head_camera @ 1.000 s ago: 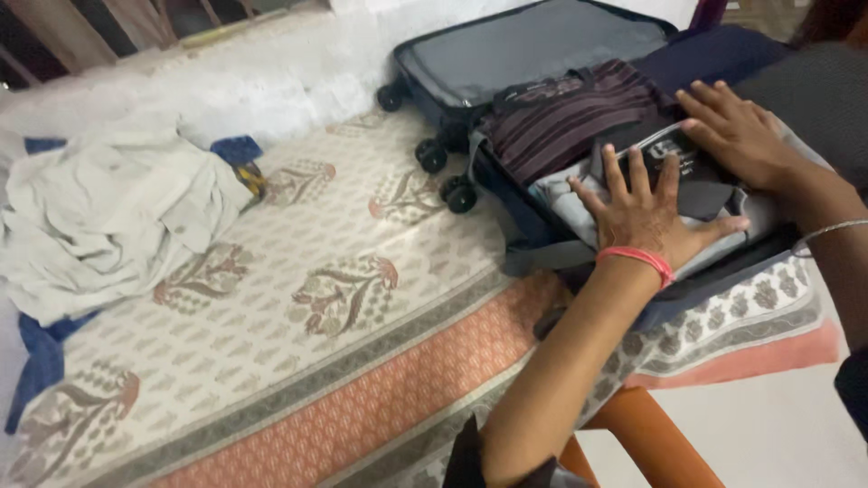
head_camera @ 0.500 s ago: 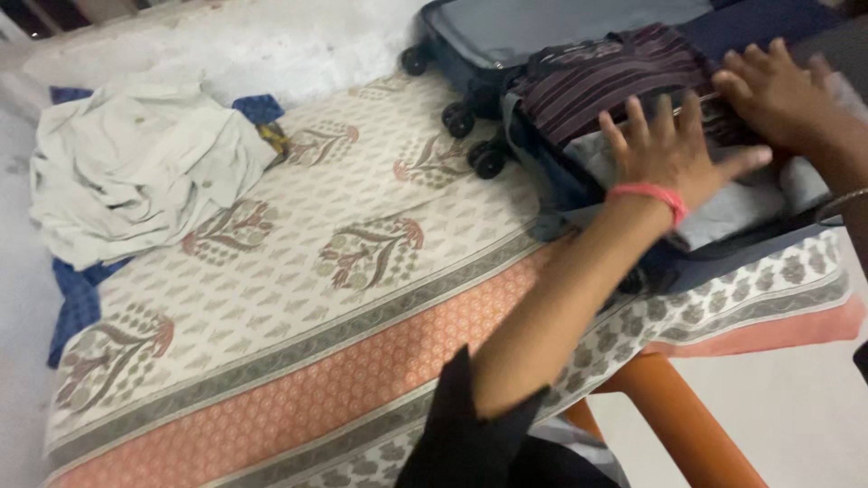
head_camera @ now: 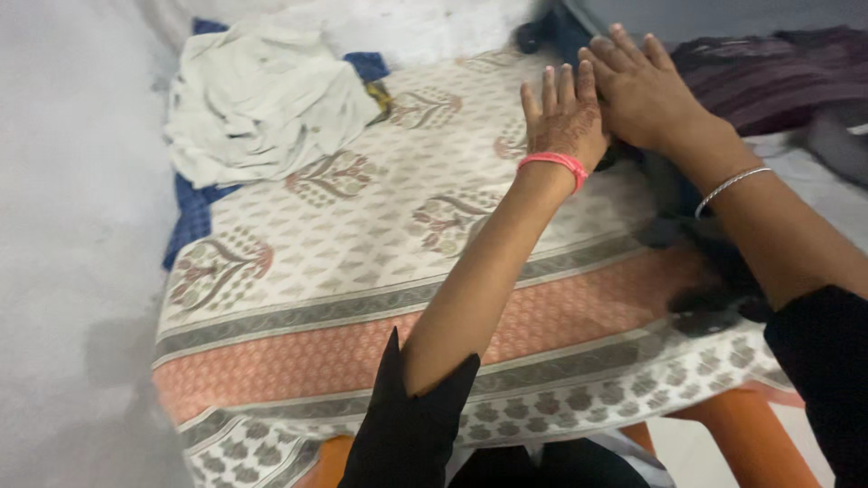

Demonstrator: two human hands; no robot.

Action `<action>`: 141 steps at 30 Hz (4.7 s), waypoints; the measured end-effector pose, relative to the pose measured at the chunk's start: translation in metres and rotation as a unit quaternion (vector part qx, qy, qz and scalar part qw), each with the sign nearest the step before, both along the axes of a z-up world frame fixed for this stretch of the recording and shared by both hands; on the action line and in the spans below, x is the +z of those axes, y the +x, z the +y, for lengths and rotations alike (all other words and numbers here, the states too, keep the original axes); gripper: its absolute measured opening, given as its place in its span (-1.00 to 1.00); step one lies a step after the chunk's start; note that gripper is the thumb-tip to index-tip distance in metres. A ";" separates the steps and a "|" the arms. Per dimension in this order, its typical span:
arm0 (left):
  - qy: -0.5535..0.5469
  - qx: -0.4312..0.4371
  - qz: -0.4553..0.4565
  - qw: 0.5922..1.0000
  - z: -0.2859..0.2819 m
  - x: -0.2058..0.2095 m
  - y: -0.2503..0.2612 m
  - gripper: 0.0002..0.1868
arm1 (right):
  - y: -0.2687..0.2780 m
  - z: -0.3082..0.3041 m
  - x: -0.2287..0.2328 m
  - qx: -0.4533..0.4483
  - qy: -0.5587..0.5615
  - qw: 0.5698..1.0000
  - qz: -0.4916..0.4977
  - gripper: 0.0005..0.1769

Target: The person folds a white shirt and a blue patterned fabric by hand, places them into a blue suitcase, and then secures the internal straps and closes the zipper.

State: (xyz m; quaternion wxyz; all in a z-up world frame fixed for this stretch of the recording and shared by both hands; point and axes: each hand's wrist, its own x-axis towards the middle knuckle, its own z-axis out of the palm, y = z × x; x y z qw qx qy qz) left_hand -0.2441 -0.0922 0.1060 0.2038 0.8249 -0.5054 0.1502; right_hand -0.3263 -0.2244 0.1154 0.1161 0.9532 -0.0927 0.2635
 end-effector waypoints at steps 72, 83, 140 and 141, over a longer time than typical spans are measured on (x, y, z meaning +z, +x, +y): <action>-0.236 0.232 0.064 0.941 0.200 -0.139 0.320 -0.17 | 0.434 0.192 -0.134 0.180 0.215 0.960 0.001 -0.55; -0.152 0.290 -0.098 0.940 0.220 -0.112 0.313 0.05 | 0.293 0.135 -0.121 0.108 0.328 0.937 0.048 -0.41; -0.104 0.075 0.017 0.992 0.191 -0.130 0.461 -0.51 | 0.177 -0.016 -0.139 -0.031 0.701 0.711 -0.037 -0.31; -0.119 0.117 -0.074 0.983 0.208 -0.133 0.453 -0.60 | 0.177 -0.005 -0.133 -0.014 0.691 0.722 -0.031 -0.35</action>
